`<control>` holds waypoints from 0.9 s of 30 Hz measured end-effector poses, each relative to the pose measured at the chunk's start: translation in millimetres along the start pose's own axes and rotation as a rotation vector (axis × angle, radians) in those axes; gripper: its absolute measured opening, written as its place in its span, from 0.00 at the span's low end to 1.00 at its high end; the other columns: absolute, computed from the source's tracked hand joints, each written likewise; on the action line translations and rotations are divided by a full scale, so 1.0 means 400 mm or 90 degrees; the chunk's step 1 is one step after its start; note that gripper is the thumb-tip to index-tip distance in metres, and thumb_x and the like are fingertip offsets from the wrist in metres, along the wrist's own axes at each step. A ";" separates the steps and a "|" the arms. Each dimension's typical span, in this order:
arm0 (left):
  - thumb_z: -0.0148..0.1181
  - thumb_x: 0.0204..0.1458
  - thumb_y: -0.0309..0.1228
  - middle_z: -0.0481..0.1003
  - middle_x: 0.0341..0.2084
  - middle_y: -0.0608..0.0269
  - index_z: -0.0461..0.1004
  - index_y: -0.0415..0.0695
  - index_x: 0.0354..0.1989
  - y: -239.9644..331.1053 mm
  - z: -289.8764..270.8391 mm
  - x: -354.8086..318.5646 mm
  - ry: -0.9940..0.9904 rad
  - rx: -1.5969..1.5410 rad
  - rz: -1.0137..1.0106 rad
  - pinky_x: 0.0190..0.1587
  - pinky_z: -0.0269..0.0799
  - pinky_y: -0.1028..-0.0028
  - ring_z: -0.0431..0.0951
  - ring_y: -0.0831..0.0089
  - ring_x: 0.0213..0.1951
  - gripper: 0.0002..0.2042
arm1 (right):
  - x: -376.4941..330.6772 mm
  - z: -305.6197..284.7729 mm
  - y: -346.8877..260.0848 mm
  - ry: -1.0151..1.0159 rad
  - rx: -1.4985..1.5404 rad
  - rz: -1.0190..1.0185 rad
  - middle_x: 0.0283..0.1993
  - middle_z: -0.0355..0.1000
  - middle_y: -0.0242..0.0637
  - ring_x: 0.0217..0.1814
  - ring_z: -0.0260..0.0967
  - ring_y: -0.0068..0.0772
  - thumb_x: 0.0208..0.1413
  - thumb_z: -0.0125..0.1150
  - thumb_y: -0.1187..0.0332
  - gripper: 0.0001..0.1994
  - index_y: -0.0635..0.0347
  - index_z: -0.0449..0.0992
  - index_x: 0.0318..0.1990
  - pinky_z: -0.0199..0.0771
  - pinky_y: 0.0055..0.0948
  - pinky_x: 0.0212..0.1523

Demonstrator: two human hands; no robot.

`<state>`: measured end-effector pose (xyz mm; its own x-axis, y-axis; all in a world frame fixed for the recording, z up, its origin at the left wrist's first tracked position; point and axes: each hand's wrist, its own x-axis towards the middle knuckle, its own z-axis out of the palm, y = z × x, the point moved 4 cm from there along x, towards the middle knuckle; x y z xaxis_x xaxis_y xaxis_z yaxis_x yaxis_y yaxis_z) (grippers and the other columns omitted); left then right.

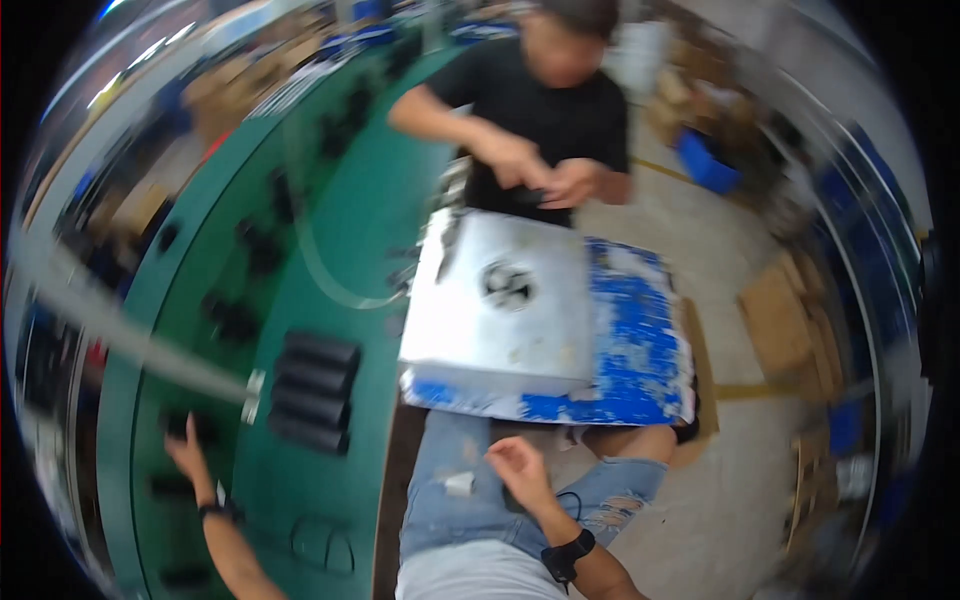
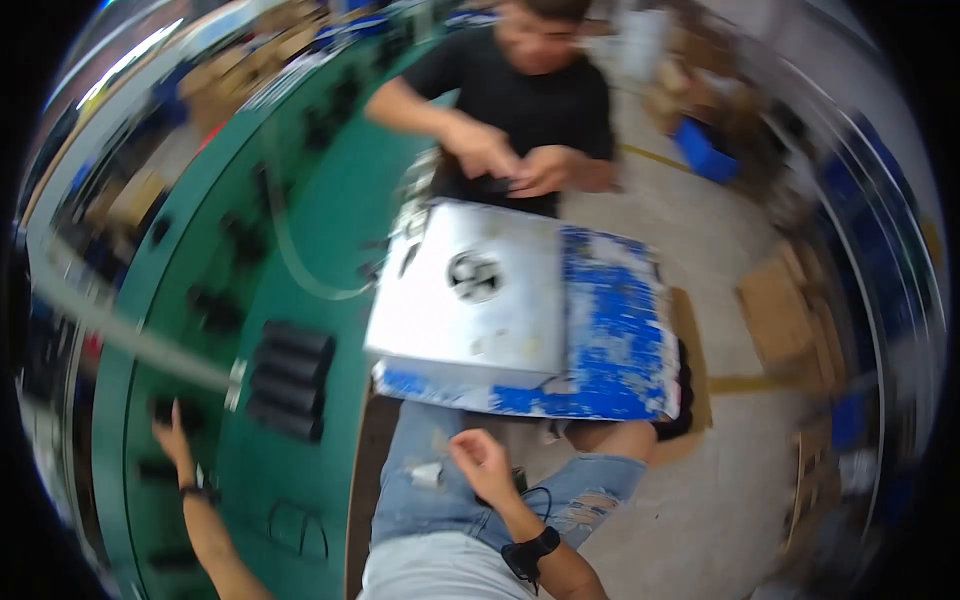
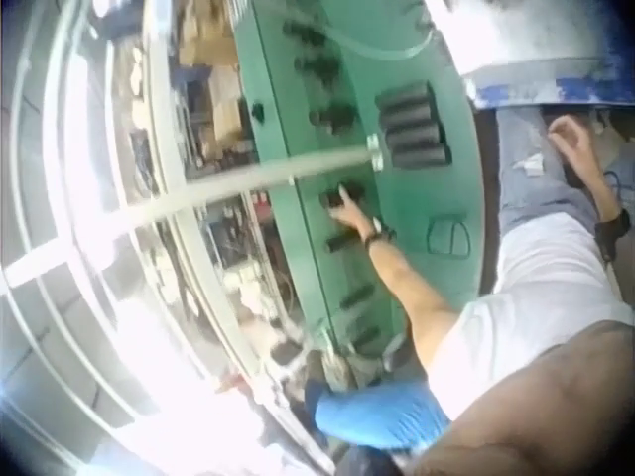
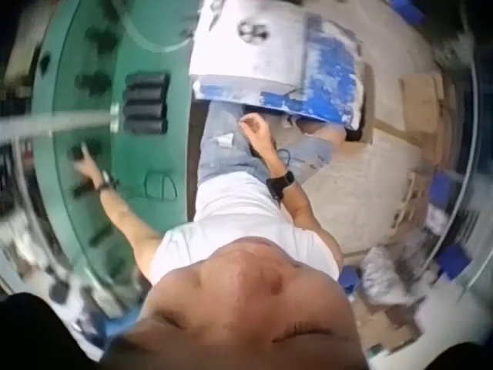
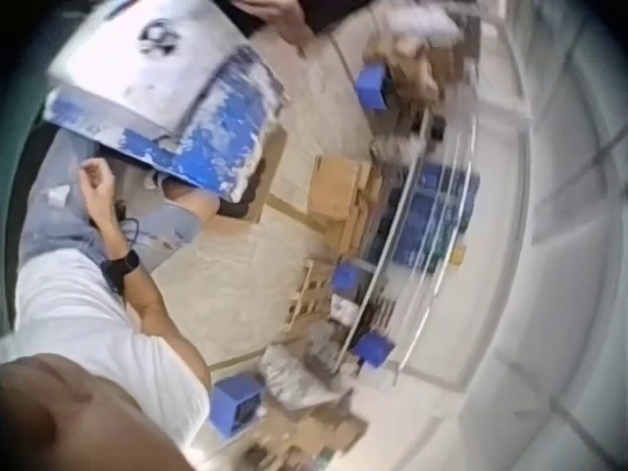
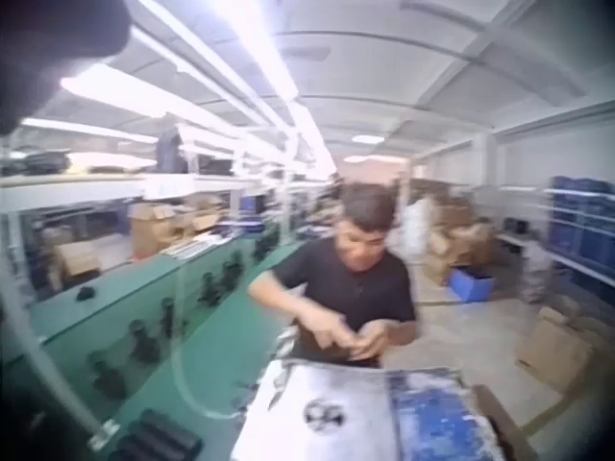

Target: The person picks up a speaker body, inserts it into a press machine, and removes it. They then fit a base onto the speaker body by hand and place the assembled unit onto the conveyor belt.

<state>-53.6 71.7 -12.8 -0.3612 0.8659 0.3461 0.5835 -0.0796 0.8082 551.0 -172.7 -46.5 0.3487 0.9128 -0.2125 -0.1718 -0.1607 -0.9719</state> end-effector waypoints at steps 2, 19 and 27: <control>0.58 0.55 0.39 0.72 0.50 0.47 0.67 0.33 0.54 0.277 0.107 -0.042 0.049 0.177 0.110 0.55 0.65 0.66 0.72 0.59 0.51 0.24 | -0.020 -0.014 -0.027 0.051 -0.066 0.014 0.36 0.73 0.32 0.37 0.70 0.19 0.57 0.58 0.71 0.06 0.61 0.73 0.40 0.68 0.18 0.37; 0.55 0.51 0.53 0.67 0.53 0.46 0.66 0.46 0.57 -0.048 -0.259 0.008 -0.018 0.868 -0.139 0.51 0.68 0.53 0.70 0.51 0.52 0.30 | -0.010 -0.057 0.019 0.025 0.001 0.004 0.36 0.74 0.34 0.39 0.72 0.21 0.56 0.59 0.76 0.06 0.64 0.72 0.40 0.72 0.19 0.40; 0.55 0.55 0.44 0.67 0.44 0.45 0.62 0.42 0.52 -0.086 -0.248 -0.014 0.128 0.690 0.058 0.41 0.70 0.51 0.72 0.44 0.43 0.22 | -0.026 -0.041 0.047 0.028 0.042 0.022 0.37 0.74 0.35 0.41 0.73 0.21 0.57 0.58 0.75 0.07 0.65 0.71 0.41 0.71 0.18 0.41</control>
<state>-143.7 20.5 4.8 -0.3395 0.7746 0.5337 0.9062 0.4213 -0.0350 559.2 -191.3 -64.4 0.3819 0.8894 -0.2513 -0.2439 -0.1653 -0.9556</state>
